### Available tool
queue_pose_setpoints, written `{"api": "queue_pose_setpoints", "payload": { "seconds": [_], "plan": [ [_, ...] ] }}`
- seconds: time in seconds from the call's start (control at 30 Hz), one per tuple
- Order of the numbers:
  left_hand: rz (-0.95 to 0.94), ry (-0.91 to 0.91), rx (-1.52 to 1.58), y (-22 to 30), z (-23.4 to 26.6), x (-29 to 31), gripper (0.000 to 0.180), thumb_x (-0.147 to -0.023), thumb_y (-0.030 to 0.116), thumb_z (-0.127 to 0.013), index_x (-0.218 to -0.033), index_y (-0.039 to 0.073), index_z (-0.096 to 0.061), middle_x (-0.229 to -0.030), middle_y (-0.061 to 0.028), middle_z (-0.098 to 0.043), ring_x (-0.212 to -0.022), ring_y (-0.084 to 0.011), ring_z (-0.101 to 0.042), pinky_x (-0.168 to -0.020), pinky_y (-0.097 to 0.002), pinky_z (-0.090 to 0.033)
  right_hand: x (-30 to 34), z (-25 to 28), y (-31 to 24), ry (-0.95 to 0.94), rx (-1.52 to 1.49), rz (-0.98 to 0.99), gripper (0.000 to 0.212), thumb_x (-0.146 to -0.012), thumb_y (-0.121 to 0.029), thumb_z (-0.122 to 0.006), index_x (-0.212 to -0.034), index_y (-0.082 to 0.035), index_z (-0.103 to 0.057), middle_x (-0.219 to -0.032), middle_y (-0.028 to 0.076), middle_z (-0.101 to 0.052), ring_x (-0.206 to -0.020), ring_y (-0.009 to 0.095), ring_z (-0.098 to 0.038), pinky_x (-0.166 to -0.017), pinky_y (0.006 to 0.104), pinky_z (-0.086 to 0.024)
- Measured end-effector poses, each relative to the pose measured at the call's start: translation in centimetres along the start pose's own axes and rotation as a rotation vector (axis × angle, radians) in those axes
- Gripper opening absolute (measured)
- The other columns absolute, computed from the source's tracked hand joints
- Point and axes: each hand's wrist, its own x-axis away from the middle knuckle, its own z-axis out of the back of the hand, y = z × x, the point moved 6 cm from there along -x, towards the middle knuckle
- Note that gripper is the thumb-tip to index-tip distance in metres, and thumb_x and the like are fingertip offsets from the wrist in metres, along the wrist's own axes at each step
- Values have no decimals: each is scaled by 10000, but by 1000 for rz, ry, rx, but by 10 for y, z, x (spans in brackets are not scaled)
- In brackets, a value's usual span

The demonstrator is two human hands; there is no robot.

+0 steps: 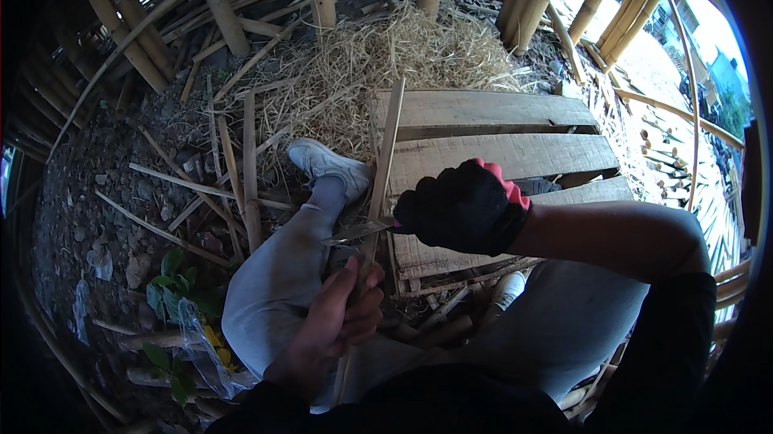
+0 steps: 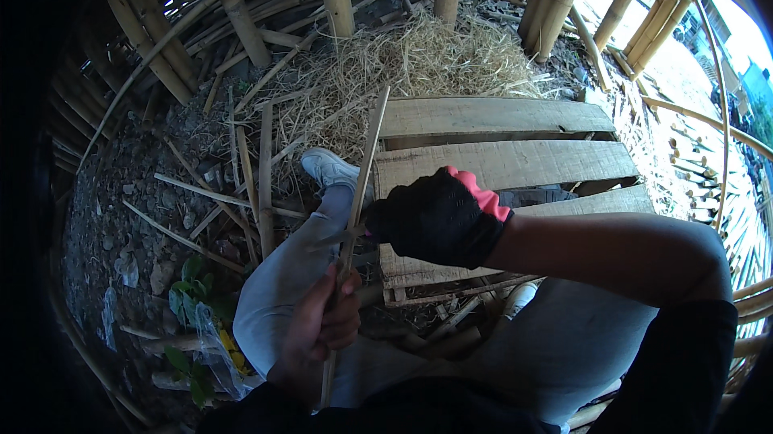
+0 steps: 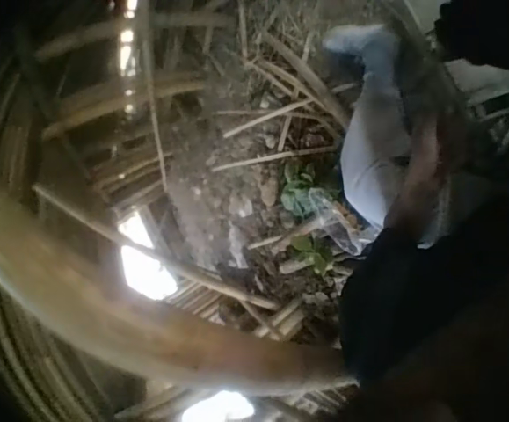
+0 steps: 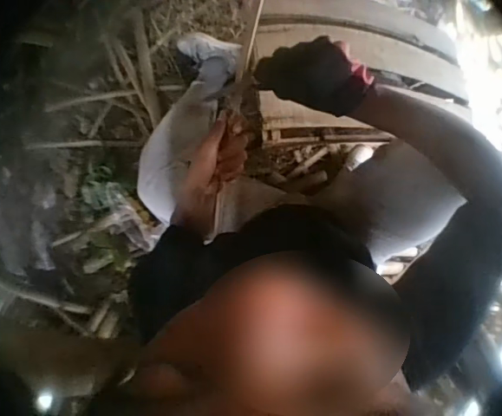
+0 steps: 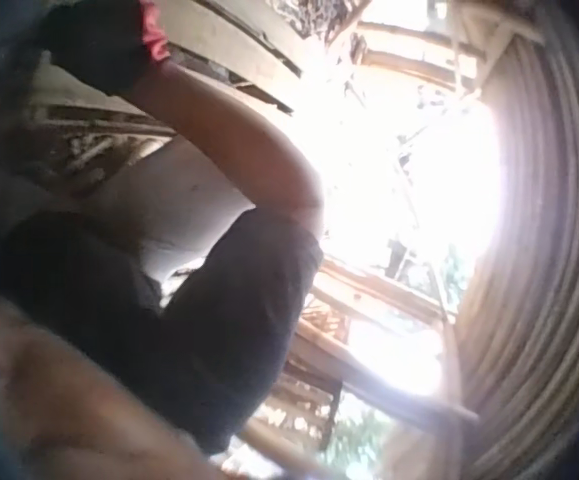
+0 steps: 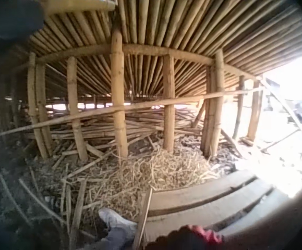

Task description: The person sits on the ground and uses a knife to shave and smooth a long bamboo stick. They repeatedly scrape along the stick's length, rotating it to work different sides and remove thin shavings.

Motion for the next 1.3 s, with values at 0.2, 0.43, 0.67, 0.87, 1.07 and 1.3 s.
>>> {"api": "queue_pose_setpoints", "payload": {
  "seconds": [0.2,0.43,0.67,0.87,1.07,1.3],
  "plan": [
    [5,-7,7,0,0,-5,439,-1057,562,-321,-984,148,-446,-538,77,-274,-378,-38,-212,-351,-227,-173,-4,-7,26,-181,24,1,116,-848,-277,-667,-952,-227,-683,-730,7,-659,-649,217,-688,-526,407,-516],
    [36,-71,40,-5,-8,4,417,-1065,542,-315,-969,158,-445,-529,86,-262,-369,-25,-202,-335,-223,-165,-4,6,32,-87,103,-93,121,-882,-299,-644,-837,-187,-632,-664,10,-604,-554,209,-647,-460,373,-490],
    [-24,-130,143,-1,7,-2,413,-1068,535,-311,-965,161,-453,-513,86,-261,-354,-24,-199,-319,-215,-158,-6,6,26,-24,-26,-56,164,-888,-326,-647,-849,-172,-605,-678,11,-615,-555,213,-644,-477,375,-494],
    [59,-139,143,-12,-1,-7,419,-1064,543,-313,-962,163,-454,-510,83,-265,-351,-24,-210,-315,-217,-157,-8,6,70,-102,212,-123,117,-863,-309,-658,-875,-198,-625,-701,5,-644,-608,208,-672,-507,376,-511],
    [17,-115,147,-6,2,-3,418,-1064,542,-317,-946,165,-453,-509,82,-267,-346,-26,-210,-311,-211,-162,-9,2,90,-355,62,-414,200,-907,-380,-622,-956,-199,-690,-852,29,-723,-883,234,-717,-806,456,-547],
    [37,-170,171,-11,0,1,418,-1066,535,-318,-943,159,-453,-496,82,-260,-337,-25,-200,-303,-211,-162,-3,-6,89,-16,207,-133,200,-915,-341,-636,-834,-159,-641,-697,59,-661,-622,230,-686,-524,361,-529]
  ]
}}
